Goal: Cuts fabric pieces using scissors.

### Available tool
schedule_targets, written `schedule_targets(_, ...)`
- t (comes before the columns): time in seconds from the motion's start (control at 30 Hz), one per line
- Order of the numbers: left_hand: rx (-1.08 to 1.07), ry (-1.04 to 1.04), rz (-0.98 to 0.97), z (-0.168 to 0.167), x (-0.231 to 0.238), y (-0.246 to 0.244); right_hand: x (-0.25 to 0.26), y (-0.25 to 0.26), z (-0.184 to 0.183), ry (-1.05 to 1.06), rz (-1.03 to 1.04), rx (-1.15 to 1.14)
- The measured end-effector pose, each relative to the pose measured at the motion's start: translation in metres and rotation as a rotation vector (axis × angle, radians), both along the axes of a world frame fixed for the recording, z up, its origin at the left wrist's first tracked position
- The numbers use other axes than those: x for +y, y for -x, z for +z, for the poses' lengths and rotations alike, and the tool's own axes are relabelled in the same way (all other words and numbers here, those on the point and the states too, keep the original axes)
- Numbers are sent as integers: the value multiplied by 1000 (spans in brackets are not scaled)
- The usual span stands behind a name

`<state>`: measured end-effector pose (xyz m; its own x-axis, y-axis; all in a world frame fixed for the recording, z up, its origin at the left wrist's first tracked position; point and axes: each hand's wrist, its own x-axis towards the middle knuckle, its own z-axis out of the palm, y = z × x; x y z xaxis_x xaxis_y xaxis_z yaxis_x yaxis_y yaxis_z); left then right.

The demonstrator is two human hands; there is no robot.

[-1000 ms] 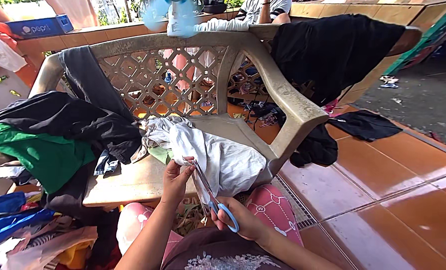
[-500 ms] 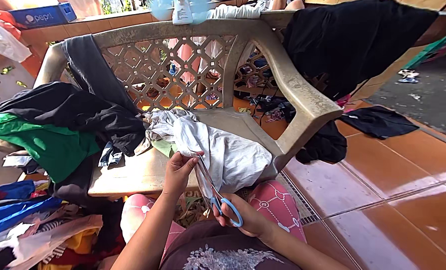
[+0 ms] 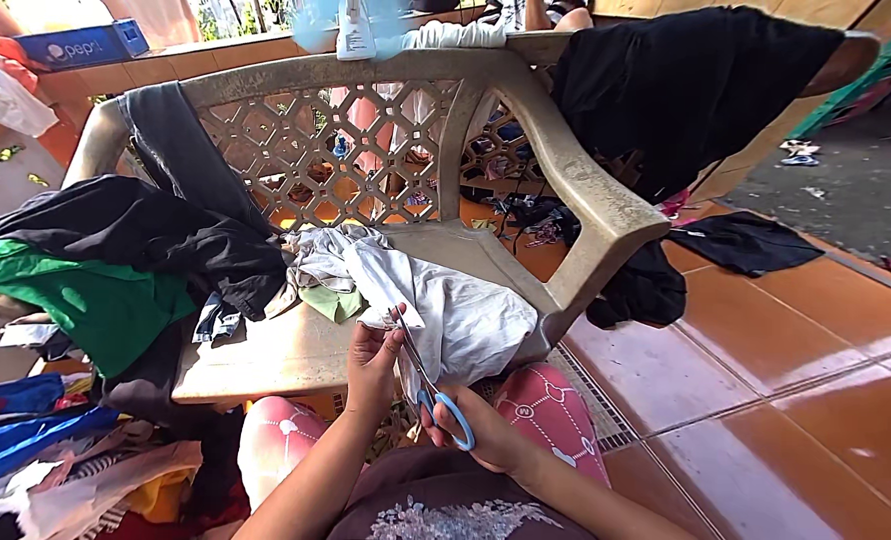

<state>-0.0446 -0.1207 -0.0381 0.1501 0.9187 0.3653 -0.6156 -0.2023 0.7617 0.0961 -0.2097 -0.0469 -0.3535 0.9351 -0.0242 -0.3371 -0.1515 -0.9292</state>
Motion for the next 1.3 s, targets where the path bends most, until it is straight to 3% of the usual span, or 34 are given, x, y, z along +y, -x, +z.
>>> schedule_targets(0.57, 136, -7, -131, -6, 9, 4, 1, -6, 0, 35, -61, 23)
schedule_targets(1.0, 169, 76, -126, -5, 7, 7, -1, 3, -5, 63, -142, 25)
schedule_targets(1.17, 155, 91, -51, -2, 7, 8, -1, 3, -8, 63, -128, 47)
schedule_targets(1.3, 178, 36, 119, 8, 25, 30, 6, -8, -16, 26, -268, -63)
